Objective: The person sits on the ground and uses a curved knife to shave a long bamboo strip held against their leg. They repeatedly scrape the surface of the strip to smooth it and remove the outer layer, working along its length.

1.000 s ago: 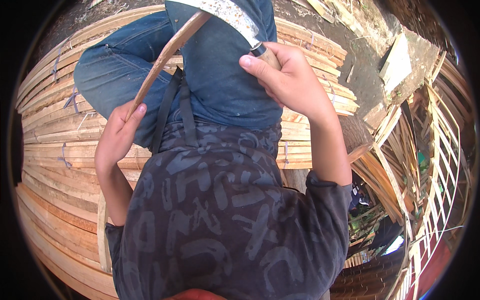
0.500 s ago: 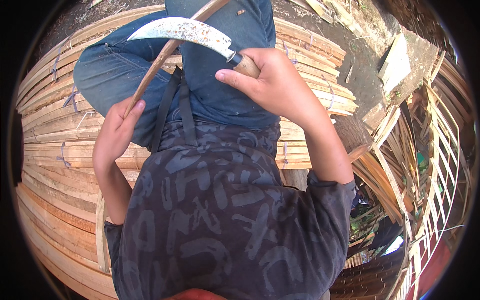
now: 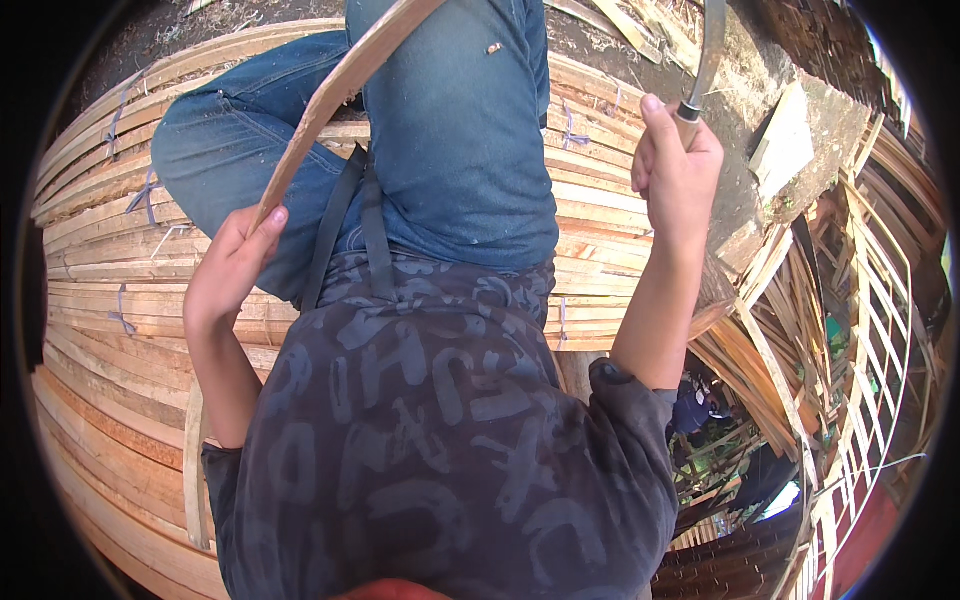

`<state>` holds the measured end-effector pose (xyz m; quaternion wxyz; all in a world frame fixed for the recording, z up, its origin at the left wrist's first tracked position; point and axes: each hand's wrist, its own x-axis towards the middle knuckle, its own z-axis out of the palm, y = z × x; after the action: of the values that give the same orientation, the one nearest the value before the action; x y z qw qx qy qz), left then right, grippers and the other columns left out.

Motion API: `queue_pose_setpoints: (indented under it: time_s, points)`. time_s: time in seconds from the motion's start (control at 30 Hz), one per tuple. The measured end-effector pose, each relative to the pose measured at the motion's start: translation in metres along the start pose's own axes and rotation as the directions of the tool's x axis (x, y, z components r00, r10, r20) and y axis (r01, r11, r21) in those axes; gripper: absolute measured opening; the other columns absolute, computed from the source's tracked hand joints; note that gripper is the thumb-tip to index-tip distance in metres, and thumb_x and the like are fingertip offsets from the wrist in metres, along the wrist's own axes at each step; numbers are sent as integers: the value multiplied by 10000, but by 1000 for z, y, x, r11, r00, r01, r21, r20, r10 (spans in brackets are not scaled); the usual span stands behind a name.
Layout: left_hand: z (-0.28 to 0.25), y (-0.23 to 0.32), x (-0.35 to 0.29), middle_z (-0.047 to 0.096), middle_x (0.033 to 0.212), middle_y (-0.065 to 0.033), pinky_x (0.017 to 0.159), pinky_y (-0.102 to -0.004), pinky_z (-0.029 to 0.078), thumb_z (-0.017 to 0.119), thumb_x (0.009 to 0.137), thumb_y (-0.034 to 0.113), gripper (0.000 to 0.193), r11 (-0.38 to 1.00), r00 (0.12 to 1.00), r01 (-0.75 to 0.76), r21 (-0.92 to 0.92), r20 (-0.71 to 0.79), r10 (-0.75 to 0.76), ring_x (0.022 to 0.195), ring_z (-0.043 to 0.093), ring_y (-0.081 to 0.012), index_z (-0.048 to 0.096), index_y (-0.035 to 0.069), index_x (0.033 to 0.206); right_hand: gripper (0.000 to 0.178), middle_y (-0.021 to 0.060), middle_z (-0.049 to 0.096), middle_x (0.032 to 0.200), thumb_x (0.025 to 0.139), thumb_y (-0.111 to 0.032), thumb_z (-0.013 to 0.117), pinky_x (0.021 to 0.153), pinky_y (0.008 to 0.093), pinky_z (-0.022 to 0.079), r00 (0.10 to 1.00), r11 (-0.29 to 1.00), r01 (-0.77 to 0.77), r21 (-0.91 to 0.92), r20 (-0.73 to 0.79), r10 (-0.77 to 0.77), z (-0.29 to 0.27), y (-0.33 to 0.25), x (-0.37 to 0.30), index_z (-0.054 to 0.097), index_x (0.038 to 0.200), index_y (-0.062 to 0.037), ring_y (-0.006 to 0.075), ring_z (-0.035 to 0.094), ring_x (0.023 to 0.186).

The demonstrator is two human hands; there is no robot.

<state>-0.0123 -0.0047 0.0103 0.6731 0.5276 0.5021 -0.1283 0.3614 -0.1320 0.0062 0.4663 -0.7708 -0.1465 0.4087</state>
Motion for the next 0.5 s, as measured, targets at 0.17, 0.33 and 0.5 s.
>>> queue_pose_setpoints:
  time_s: [0.17,0.33,0.5]
  points:
    - [-7,6,1,298,616,83,475,-244,231,495,998,349,411,999,999,22,-28,43,-20,540,244,-43,389,128,667,219,-11,481,527,898,-180,650,428,258,342,965,980,83,-178,260,-34,53,24,-22,563,758,-35,80,426,443]
    - [-2,-7,9,254,622,92,461,-216,221,463,1006,393,414,948,971,168,-269,211,-113,538,224,-33,360,147,689,211,87,521,585,889,-181,647,513,331,397,945,845,291,-449,276,-178,75,12,-28,558,897,10,155,473,512]
    - [0,-18,21,257,617,80,452,-195,237,426,1014,425,419,906,906,225,-359,419,-59,530,242,-34,351,147,710,241,129,570,647,855,-142,674,532,330,440,931,773,362,-521,245,-271,81,2,-32,522,965,10,220,542,525]
